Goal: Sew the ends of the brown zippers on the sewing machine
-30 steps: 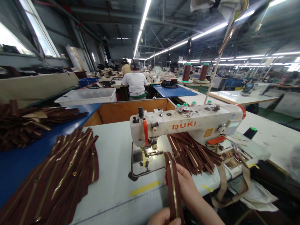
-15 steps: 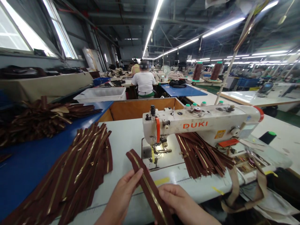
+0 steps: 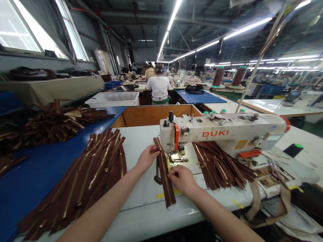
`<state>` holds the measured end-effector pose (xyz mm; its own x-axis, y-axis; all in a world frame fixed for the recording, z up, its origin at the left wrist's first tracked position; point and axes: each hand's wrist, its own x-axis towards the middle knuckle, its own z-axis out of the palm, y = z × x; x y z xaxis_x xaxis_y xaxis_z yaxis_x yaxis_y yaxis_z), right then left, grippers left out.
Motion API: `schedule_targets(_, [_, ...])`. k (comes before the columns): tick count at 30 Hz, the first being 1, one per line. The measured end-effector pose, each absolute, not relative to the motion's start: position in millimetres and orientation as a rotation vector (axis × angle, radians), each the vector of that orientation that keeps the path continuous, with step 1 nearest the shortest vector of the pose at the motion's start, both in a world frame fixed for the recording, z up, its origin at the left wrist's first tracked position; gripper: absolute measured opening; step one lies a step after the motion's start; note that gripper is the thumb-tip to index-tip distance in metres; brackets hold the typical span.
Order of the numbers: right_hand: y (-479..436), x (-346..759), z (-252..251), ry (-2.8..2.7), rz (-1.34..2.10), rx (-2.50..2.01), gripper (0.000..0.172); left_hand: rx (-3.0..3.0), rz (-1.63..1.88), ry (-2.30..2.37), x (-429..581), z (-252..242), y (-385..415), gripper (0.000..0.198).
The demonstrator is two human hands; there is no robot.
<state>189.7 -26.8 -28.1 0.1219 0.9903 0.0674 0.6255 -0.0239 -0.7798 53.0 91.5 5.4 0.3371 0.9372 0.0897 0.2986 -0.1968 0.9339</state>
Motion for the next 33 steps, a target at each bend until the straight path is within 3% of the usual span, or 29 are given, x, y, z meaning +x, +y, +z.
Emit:
schedule_targets(6, [-22.8, 187.2, -37.4, -1.718, 0.43, -1.818, 0.012, 1.985, 0.914, 1.145, 42.9, -27.2, 59.5, 0.027])
schedule_targets(13, [-22.8, 187.8, -36.7, -1.787, 0.38, -1.826, 0.012, 2.683, 0.598, 1.057, 32.8, -49.4, 22.4, 0.037])
schedule_targets(33, [-22.2, 194.2, -29.0, -2.032, 0.226, -1.806, 0.021, 2.89, 0.465, 1.035, 40.5, -45.6, 34.2, 0.038])
